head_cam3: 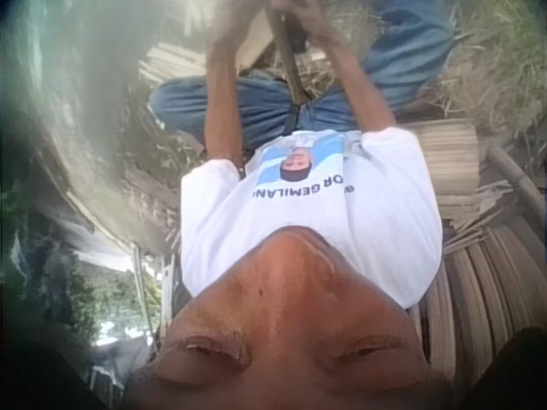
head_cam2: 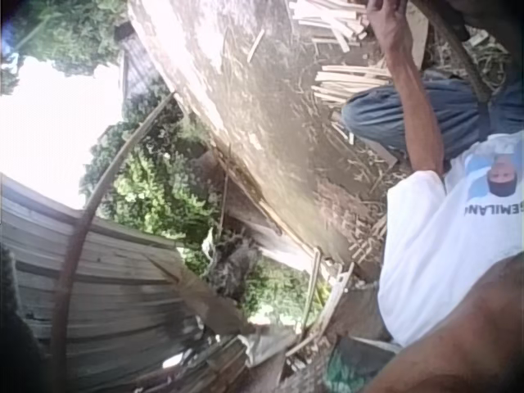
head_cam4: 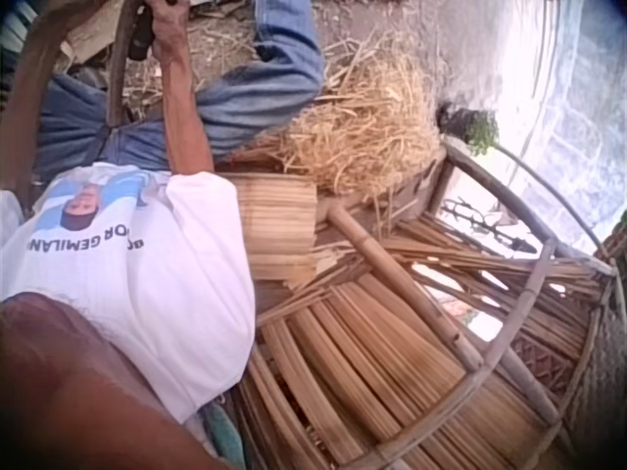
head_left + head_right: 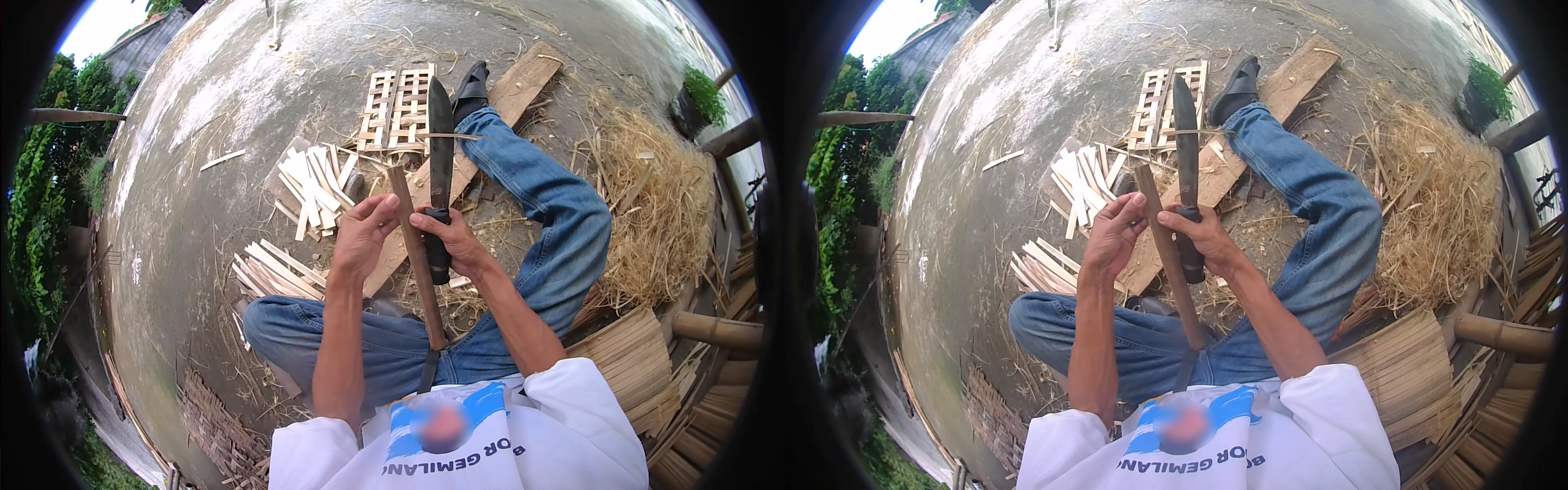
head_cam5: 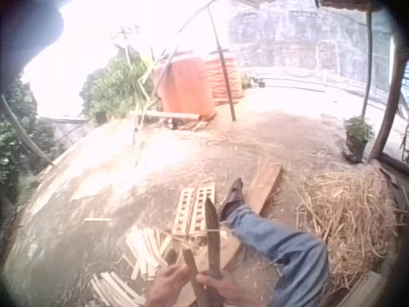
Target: The person sits on the ground and uses a knife to shave and cut thin wooden strips into smaller pieces. They repeatedly pick up strips, slice them, and place the cut pieces into a pile on the ground.
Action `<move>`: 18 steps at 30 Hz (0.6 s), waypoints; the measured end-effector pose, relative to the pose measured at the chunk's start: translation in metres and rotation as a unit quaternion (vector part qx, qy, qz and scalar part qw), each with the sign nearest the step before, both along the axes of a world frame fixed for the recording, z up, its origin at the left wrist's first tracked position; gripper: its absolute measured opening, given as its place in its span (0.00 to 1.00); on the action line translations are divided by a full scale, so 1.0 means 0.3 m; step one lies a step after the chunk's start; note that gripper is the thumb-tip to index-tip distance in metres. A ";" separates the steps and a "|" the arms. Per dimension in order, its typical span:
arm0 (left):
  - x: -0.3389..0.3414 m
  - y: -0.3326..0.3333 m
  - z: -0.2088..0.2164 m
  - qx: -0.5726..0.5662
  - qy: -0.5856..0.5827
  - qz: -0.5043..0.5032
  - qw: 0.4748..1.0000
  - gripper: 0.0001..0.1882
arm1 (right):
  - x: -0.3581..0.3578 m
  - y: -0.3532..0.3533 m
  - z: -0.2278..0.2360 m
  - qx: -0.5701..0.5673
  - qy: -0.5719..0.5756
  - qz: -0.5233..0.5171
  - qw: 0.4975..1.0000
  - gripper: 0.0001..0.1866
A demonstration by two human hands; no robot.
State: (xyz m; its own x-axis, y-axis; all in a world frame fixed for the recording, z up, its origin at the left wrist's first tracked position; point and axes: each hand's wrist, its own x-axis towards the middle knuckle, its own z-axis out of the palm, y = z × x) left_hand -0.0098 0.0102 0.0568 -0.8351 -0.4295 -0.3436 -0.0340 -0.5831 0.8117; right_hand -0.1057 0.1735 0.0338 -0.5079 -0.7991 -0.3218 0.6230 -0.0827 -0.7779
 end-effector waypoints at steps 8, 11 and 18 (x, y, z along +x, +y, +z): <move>0.003 -0.074 0.159 -0.205 -0.015 -0.134 0.970 0.20 | -0.007 -0.029 -0.006 0.014 0.051 -0.018 0.998 0.22; 0.013 -0.109 0.162 -0.257 0.001 -0.034 0.966 0.19 | -0.023 -0.030 -0.130 0.104 0.095 -0.065 0.988 0.22; -0.017 -0.059 0.008 -0.347 0.022 0.098 0.932 0.16 | 0.113 0.049 -0.316 0.219 -0.028 0.066 0.973 0.21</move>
